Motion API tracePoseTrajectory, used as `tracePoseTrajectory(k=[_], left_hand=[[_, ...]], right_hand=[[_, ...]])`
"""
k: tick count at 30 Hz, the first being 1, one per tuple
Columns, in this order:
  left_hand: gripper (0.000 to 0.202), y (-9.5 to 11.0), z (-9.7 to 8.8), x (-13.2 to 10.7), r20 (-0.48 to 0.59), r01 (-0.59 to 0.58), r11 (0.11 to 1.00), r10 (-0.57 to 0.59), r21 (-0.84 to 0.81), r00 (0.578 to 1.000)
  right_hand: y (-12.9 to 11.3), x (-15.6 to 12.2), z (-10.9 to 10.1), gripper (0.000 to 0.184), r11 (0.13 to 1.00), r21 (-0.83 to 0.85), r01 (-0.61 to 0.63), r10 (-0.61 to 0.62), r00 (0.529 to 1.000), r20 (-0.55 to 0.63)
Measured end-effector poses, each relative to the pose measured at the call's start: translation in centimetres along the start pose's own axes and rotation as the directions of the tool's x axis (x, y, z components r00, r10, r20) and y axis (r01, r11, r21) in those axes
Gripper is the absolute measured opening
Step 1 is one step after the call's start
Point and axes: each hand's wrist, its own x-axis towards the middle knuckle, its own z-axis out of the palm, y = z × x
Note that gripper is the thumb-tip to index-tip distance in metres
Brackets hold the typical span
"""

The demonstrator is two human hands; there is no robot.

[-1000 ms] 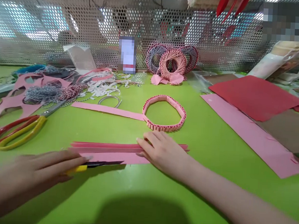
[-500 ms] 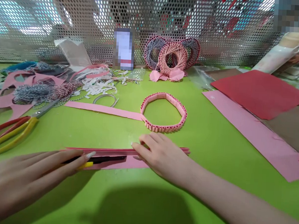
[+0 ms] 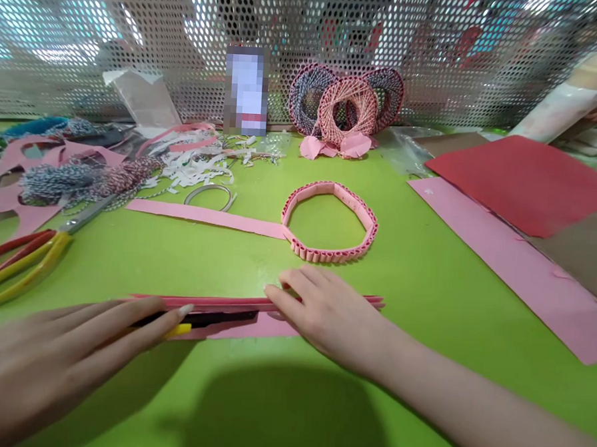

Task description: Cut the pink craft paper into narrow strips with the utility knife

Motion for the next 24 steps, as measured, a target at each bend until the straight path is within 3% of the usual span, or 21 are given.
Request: tracePoseTrajectory(k=[17,24], left_hand=[[0.085,-1.2,-0.2,-0.4,0.058,-0.057,0.998,0.056,0.006,0.997],[0.085,-1.3,-0.5,-0.6,0.071,-0.026,1.000,0.025,0.011,0.997]], right_hand=[[0.0,-0.1,0.0,0.026,1.000,0.008,0.001,-0.001,1.000,0.010],[0.1,-0.2,-0.1,0.025,0.999,0.031,0.009,-0.010,1.000,0.007]])
